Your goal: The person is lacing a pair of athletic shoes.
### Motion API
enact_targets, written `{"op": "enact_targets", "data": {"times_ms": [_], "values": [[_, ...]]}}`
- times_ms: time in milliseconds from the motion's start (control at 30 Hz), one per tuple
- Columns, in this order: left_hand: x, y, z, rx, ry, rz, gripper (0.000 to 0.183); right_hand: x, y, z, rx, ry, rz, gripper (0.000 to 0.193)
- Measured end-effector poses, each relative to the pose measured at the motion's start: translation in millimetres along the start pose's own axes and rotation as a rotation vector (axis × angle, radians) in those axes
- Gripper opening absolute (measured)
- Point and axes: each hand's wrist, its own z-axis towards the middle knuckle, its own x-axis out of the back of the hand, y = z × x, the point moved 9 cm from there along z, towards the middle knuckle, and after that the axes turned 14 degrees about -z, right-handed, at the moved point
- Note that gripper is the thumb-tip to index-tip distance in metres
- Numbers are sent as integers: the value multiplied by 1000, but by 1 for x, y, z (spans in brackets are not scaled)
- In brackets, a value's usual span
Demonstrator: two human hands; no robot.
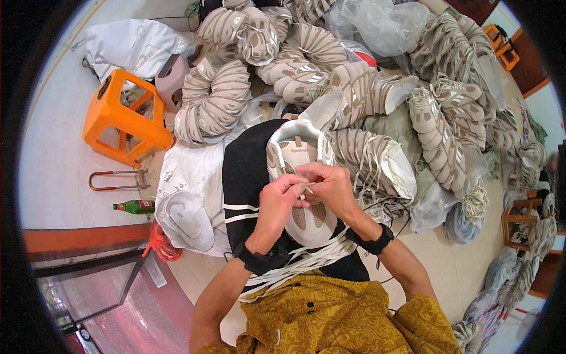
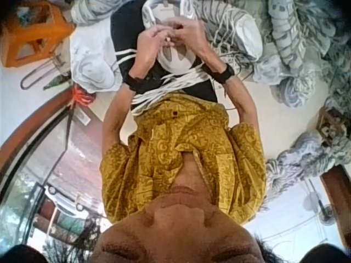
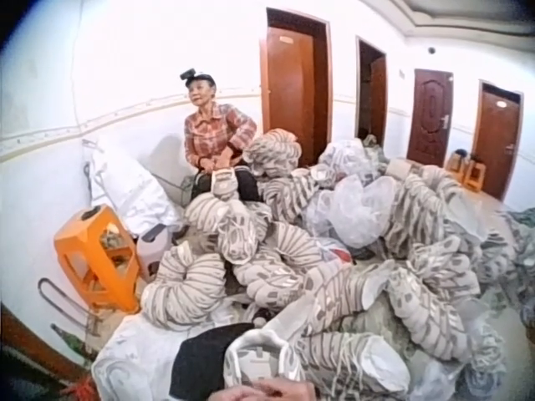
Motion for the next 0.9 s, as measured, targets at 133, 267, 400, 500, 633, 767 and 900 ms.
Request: {"op": "enact_targets", "data": {"times_ms": [133,267,400,500,633,767,900], "values": [[-5,3,0,11,-84,101,17,4,-2,0,37,33,37,36],[-8,4,-3,-25,-107,263,17,4,0,-3,38,14,-30,37],[-10,7,-5,-105,-75,250,15,5,-8,-5,106,43,-125,36],[-12,11,-4,-186,-76,275,13,10,-27,-10,294,146,-233,33],[-18,14,-1,-242,-54,435,8,11,-14,-8,164,127,-86,33],[-25,33,-1,-337,-18,598,6,13,-7,-8,129,151,-58,35],[-31,46,-6,-452,-4,701,8,8,13,-4,-25,105,195,38]]}}
